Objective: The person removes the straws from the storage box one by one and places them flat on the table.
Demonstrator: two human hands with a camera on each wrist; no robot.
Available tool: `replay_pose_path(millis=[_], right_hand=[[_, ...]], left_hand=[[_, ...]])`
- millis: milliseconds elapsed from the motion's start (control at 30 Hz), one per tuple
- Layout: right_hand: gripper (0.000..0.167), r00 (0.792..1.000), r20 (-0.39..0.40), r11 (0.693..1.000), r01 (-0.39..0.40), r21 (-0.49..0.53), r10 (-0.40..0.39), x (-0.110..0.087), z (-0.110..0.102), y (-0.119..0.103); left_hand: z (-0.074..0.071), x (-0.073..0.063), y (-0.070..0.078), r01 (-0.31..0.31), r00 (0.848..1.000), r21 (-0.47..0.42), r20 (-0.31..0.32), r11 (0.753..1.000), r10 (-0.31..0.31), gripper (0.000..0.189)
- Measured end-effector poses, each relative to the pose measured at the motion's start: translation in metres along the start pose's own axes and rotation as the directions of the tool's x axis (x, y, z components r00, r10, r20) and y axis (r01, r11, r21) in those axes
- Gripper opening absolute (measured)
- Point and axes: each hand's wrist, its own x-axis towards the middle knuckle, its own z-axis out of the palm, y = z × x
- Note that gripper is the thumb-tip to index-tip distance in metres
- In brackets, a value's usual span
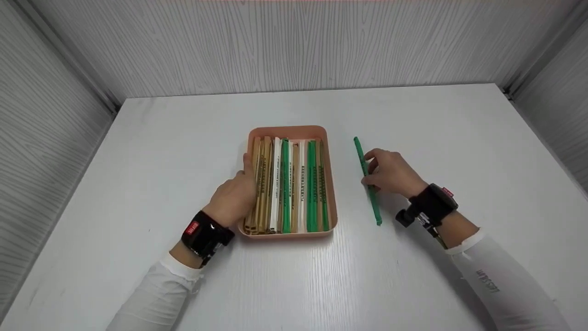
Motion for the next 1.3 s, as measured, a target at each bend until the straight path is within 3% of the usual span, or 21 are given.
replay_pose_path(millis=[100,200,333,433,567,800,1000,1133,1300], right_hand=[[0.043,1.000,-0.024,0.999,0.013,-0.030,-0.014,0.000,0.002,0.000],[0.037,0.998,-0.047,0.998,0.034,-0.053,-0.036,-0.001,0.004,-0.001],[0.032,0.996,-0.078,0.994,0.045,-0.095,-0.053,-0.002,0.006,0.000],[0.026,0.994,-0.093,0.991,0.037,-0.131,-0.050,-0.003,0.008,-0.001],[0.021,0.993,-0.104,0.980,0.042,-0.193,-0.063,-0.005,0.008,-0.005],[0.020,0.990,-0.101,0.962,0.069,-0.265,-0.099,-0.004,0.007,-0.009],[0.020,0.991,-0.102,0.977,0.062,-0.205,-0.085,-0.005,0.004,-0.004],[0.020,0.989,-0.124,0.980,0.061,-0.191,-0.086,-0.006,0.001,-0.006],[0.028,0.963,-0.181,0.961,0.159,-0.227,-0.202,-0.006,-0.006,-0.027]], left_hand=[[0.000,0.000,0.000,0.005,1.000,-0.011,0.005,1.000,-0.005,0.070],[-0.001,0.001,0.000,0.072,0.997,-0.116,0.015,0.991,-0.071,0.072],[0.000,0.000,0.000,0.092,0.996,-0.140,0.022,0.986,-0.090,0.075],[0.002,-0.001,-0.002,0.025,1.000,-0.036,0.009,0.999,-0.024,0.068],[0.002,-0.002,-0.002,-0.008,1.000,0.014,-0.009,1.000,0.008,0.071],[0.001,-0.001,-0.002,-0.010,1.000,-0.012,-0.012,1.000,0.010,0.066],[0.001,0.000,0.000,-0.020,1.000,0.012,-0.011,1.000,0.020,0.068],[0.001,0.001,0.000,0.001,1.000,-0.030,-0.013,1.000,-0.001,0.065],[0.002,-0.001,0.000,-0.016,1.000,-0.005,-0.013,1.000,0.016,0.067]])
